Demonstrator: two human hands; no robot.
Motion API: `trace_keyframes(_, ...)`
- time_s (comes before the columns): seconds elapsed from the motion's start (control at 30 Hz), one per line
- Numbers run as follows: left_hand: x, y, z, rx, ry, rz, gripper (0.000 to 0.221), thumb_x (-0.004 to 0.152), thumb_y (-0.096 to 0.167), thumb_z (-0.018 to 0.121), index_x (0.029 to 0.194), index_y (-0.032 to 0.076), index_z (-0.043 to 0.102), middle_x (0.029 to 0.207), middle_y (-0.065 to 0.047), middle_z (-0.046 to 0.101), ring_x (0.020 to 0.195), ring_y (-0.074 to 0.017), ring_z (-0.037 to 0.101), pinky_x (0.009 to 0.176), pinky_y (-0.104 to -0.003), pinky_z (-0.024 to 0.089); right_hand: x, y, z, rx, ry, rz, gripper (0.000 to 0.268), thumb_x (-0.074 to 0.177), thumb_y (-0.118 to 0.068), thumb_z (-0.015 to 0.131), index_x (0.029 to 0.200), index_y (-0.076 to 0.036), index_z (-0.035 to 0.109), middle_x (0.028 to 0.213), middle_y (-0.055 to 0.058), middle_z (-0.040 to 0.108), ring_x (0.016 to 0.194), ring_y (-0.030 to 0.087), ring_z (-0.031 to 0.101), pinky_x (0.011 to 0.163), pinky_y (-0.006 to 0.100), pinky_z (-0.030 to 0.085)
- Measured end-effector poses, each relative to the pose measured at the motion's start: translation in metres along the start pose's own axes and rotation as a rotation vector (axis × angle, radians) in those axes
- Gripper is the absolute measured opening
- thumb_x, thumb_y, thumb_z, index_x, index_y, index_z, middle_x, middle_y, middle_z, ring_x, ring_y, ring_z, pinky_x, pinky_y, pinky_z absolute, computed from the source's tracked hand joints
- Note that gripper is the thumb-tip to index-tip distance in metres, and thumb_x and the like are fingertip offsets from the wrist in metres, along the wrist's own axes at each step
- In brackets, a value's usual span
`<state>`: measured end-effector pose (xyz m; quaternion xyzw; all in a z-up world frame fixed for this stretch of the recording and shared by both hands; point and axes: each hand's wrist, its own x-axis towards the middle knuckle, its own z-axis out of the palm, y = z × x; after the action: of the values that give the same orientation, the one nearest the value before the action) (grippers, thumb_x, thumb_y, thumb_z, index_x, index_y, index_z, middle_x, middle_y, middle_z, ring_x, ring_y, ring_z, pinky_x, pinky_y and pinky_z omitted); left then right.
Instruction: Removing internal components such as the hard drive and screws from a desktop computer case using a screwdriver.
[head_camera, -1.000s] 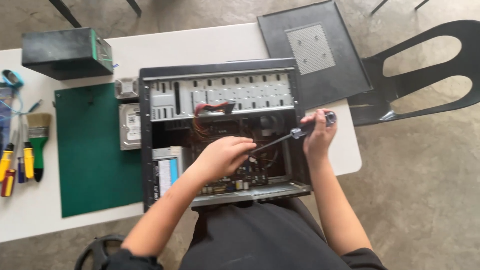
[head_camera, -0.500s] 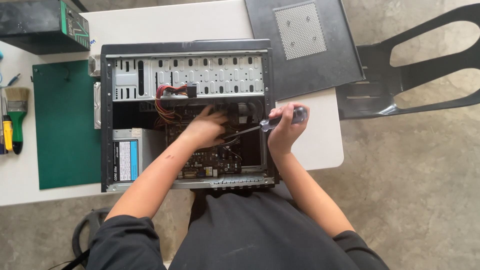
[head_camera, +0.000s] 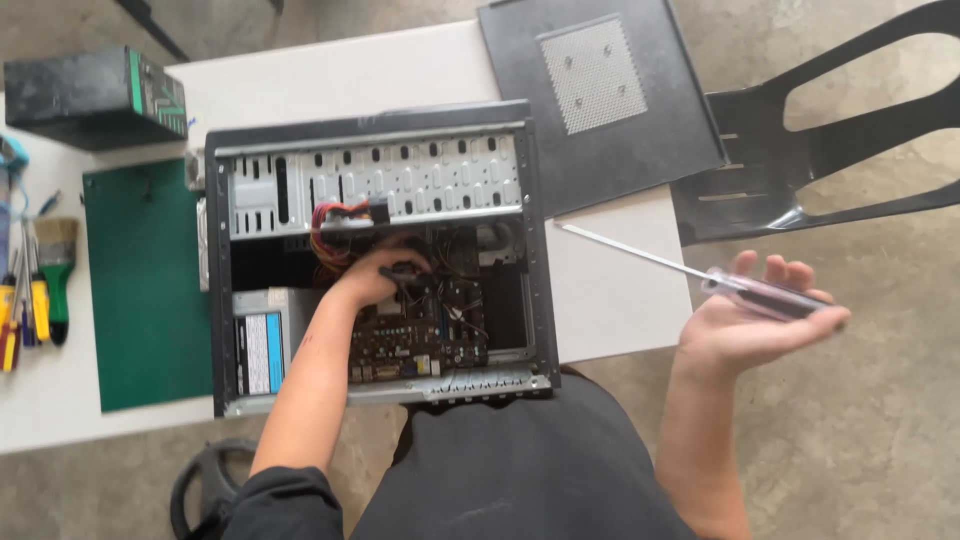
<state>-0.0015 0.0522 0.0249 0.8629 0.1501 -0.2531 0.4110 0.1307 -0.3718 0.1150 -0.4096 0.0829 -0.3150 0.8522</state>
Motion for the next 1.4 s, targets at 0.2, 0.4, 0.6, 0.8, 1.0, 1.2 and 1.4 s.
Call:
trace_keyframes(0.2,-0.029,0.052,-0.015,0.097,-0.209,-0.258,0.111,0.079,-0.032,0.039,0.154,0.048,0.055,0.183,0.010,-0.001,0.147,-0.0282,0.055,0.048,-0.028,0.043,0.058,0.147,-0.209,0.095,0.666,0.873,0.071,0.105,-0.055,0.047,0.113,0.012,0.071,0.106,0.029,0.079,0.097,0.040,0.081,0.080,0.046,0.070)
trace_keyframes(0.4,-0.057,0.022,0.025,0.536,0.016,-0.052,0.087,0.083,-0.016,0.056,0.147,0.042,0.063,0.166,-0.003,0.044,0.135,-0.0371,0.061,0.123,-0.050,0.040,0.017,0.143,-0.206,0.357,0.477,1.066,0.049,0.088,-0.023,0.087,0.128,0.001,0.072,0.120,0.013,0.079,0.105,0.027,0.079,0.074,0.024,0.073)
trace_keyframes(0.6,-0.130,-0.023,0.086,0.472,0.149,0.209,0.063,0.099,0.052,0.066,0.152,0.021,0.055,0.159,-0.011,0.052,0.140,-0.0311,0.057,0.107,-0.054,0.050,0.039,0.115,-0.140,0.976,-0.162,1.190,0.066,0.106,-0.016,0.074,0.159,0.007,0.042,0.151,0.031,0.055,0.129,0.037,0.067,0.109,0.039,0.060)
trace_keyframes(0.8,-0.152,-0.035,0.152,0.570,0.740,0.356,0.057,0.102,0.074,0.048,0.081,0.024,0.066,0.073,0.005,0.063,0.061,-0.0210,0.058,0.064,-0.035,0.042,0.086,0.172,-0.073,-0.711,-0.758,0.800,0.028,0.095,-0.006,0.065,0.119,-0.008,0.051,0.093,0.012,0.062,0.080,0.026,0.069,0.076,0.040,0.055)
trace_keyframes(1.0,-0.131,0.002,0.150,0.603,0.935,0.368,0.069,0.101,0.073,0.041,0.059,0.020,0.055,0.057,0.002,0.053,0.051,-0.0205,0.053,0.049,-0.037,0.034,0.091,0.291,-0.065,-1.446,-0.963,0.222,0.031,0.082,-0.030,0.075,0.110,-0.017,0.073,0.098,0.004,0.078,0.095,0.025,0.073,0.084,0.039,0.050)
trace_keyframes(1.2,-0.102,0.011,0.150,0.578,1.037,0.361,0.066,0.099,0.071,0.045,0.057,0.021,0.053,0.054,0.004,0.050,0.048,-0.0174,0.050,0.050,-0.033,0.037,0.060,0.330,-0.032,-1.467,-0.954,0.408,0.037,0.090,-0.046,0.060,0.118,-0.021,0.063,0.163,0.008,0.049,0.167,0.024,0.020,0.122,0.076,-0.006)
trace_keyframes(1.4,-0.084,0.015,0.145,0.628,1.049,0.424,0.061,0.098,0.068,0.047,0.061,0.020,0.054,0.057,0.004,0.051,0.051,-0.0178,0.049,0.054,-0.033,0.034,0.085,0.368,-0.030,-1.731,-1.152,0.325,0.089,0.098,-0.041,0.062,0.170,-0.015,0.019,0.160,-0.006,0.052,0.169,0.025,0.003,0.124,0.072,-0.011)
